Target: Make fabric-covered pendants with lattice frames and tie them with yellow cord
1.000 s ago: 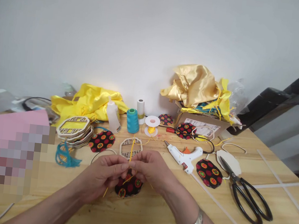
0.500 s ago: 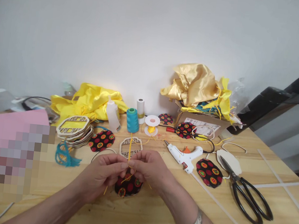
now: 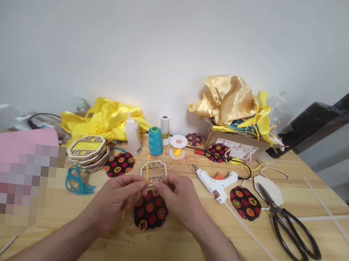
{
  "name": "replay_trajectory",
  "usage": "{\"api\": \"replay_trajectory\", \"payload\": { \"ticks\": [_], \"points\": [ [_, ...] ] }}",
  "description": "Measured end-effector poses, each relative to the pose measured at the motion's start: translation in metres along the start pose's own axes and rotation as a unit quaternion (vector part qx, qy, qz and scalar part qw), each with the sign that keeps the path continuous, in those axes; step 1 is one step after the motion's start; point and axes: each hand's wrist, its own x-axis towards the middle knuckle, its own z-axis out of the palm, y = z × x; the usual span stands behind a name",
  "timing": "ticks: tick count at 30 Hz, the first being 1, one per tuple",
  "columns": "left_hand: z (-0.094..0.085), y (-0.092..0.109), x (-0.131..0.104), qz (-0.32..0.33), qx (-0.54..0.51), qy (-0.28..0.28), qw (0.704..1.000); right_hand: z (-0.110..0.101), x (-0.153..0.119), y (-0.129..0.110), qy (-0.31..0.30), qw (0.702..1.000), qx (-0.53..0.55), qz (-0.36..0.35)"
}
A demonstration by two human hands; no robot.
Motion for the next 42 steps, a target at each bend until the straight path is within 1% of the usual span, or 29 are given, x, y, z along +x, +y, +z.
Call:
{"api": "replay_trajectory", "payload": {
  "ticks": [2,4,5,6,8,10,11,13,15,16,17,18,19,20,21,22,23,24,25,26,27,28,30,32,33,36,39,42],
  "points": [
    [0.001,0.000,0.000,-0.005,-0.003,0.012,1.000,0.004,-0.006,-0.003,0.018,0.999,-0.030,-0.036],
    [0.002,-0.001,0.000,-0.012,-0.022,0.026,0.999,0.010,-0.012,-0.005,0.028,0.988,-0.109,-0.107],
    [0.003,-0.001,0.000,-0.018,-0.038,0.030,0.999,0.014,-0.015,-0.004,0.027,0.974,-0.166,-0.153],
    [0.003,-0.002,0.000,-0.027,-0.059,0.031,0.997,0.017,-0.017,-0.004,0.023,0.952,-0.228,-0.201],
    [0.005,-0.001,-0.001,-0.052,-0.104,0.019,0.993,0.023,-0.020,0.000,0.012,0.896,-0.338,-0.289],
    [0.006,-0.001,-0.001,-0.076,-0.134,0.007,0.988,0.028,-0.021,0.005,0.007,0.844,-0.411,-0.346],
    [0.006,0.000,-0.001,-0.085,-0.140,0.009,0.986,0.030,-0.022,0.007,0.003,0.825,-0.435,-0.361],
    [0.006,0.000,-0.001,-0.096,-0.141,0.024,0.985,0.032,-0.023,0.008,-0.007,0.801,-0.468,-0.374],
    [0.005,-0.001,-0.001,-0.098,-0.142,0.031,0.984,0.031,-0.025,0.006,-0.032,0.792,-0.471,-0.386],
    [0.004,-0.001,0.000,-0.095,-0.146,0.031,0.984,0.030,-0.026,0.003,-0.048,0.797,-0.454,-0.394],
    [0.004,-0.002,0.000,-0.091,-0.151,0.031,0.984,0.029,-0.027,0.001,-0.064,0.811,-0.421,-0.401],
    [0.004,-0.002,0.000,-0.087,-0.156,0.030,0.983,0.027,-0.027,-0.002,-0.076,0.833,-0.372,-0.403],
    [0.005,-0.002,0.000,-0.084,-0.159,0.029,0.983,0.024,-0.027,-0.005,-0.079,0.862,-0.310,-0.394],
    [0.005,-0.002,0.000,-0.079,-0.161,0.030,0.983,0.022,-0.025,-0.006,-0.060,0.895,-0.245,-0.368],
    [0.005,-0.002,0.000,-0.073,-0.159,0.028,0.984,0.019,-0.023,-0.007,-0.022,0.927,-0.181,-0.327],
    [0.005,-0.003,0.000,-0.067,-0.152,0.025,0.986,0.017,-0.019,-0.006,0.026,0.953,-0.124,-0.274],
    [0.005,-0.004,0.000,-0.062,-0.142,0.023,0.988,0.016,-0.015,-0.004,0.072,0.972,-0.071,-0.212],
    [0.005,-0.005,0.001,-0.056,-0.128,0.021,0.990,0.015,-0.010,-0.002,0.102,0.984,-0.021,-0.146],
    [0.004,-0.006,0.001,-0.051,-0.113,0.017,0.992,0.014,-0.006,0.001,0.112,0.990,0.030,-0.084],
    [0.004,-0.008,0.001,-0.051,-0.096,0.012,0.994,0.014,-0.002,0.004,0.098,0.991,0.082,-0.030],
    [0.003,-0.009,0.001,-0.051,-0.080,0.005,0.996,0.015,0.000,0.006,0.070,0.988,0.134,0.014],
    [0.003,-0.010,0.001,-0.049,-0.066,-0.005,0.997,0.017,0.002,0.007,0.039,0.981,0.182,0.048],
    [0.003,-0.010,-0.001,-0.045,-0.050,-0.027,0.997,0.019,0.002,0.007,-0.014,0.963,0.255,0.086],
    [0.006,-0.007,-0.002,-0.039,-0.051,-0.055,0.996,0.021,0.000,0.004,-0.041,0.953,0.280,0.105],
    [0.008,-0.005,-0.003,-0.039,-0.056,-0.071,0.995,0.021,-0.001,0.003,-0.045,0.954,0.274,0.109],
    [0.013,0.002,-0.006,-0.047,-0.073,-0.094,0.992,0.020,-0.002,-0.001,-0.026,0.972,0.215,0.095],
    [0.014,0.004,-0.007,-0.054,-0.068,-0.074,0.993,0.017,-0.001,-0.001,-0.005,0.984,0.165,0.072],
    [0.012,0.002,-0.007,-0.058,-0.031,-0.049,0.997,0.016,0.000,0.000,0.001,0.986,0.154,0.065]
  ]
}}
